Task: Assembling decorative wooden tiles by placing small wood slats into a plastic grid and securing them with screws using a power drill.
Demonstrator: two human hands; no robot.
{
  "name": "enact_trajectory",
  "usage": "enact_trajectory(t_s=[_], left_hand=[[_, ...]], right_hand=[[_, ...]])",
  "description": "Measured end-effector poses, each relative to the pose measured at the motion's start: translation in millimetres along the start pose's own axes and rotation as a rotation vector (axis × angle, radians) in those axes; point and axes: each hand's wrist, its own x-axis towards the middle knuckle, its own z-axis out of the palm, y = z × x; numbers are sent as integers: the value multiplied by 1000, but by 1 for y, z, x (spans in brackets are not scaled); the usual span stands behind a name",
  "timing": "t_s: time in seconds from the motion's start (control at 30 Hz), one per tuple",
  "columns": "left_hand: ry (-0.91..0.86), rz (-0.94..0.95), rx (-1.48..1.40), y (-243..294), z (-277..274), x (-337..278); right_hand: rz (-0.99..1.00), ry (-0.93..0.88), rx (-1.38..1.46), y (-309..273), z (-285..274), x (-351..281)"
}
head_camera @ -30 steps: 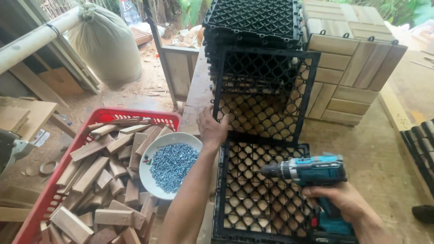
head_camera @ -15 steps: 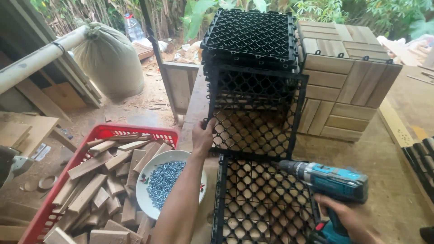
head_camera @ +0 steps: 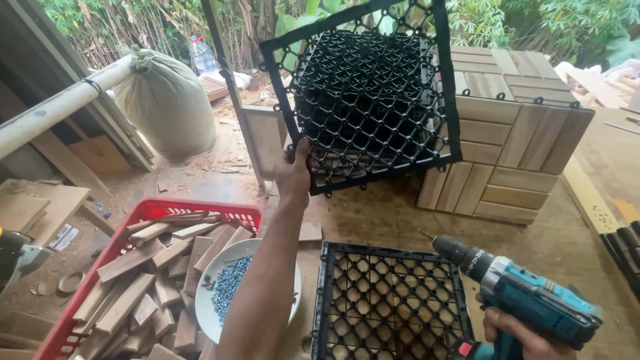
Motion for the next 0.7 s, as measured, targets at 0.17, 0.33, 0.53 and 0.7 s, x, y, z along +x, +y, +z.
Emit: enact_trajectory(t_s=[0.17,0.33,0.53,0.7], left_hand=[[-53,-228,144,51,15,-10],[-116,-78,246,36,-14,-22],[-203,185,151,-11,-38,-27],[-363,172,258,-60,-46,-4]], right_hand=[[34,-278,-107,50,-35,52],[-243,-429,-382,60,-40,58],[-133,-249,14,53,-23,27],[-602,-62,-415,62,-27,13]])
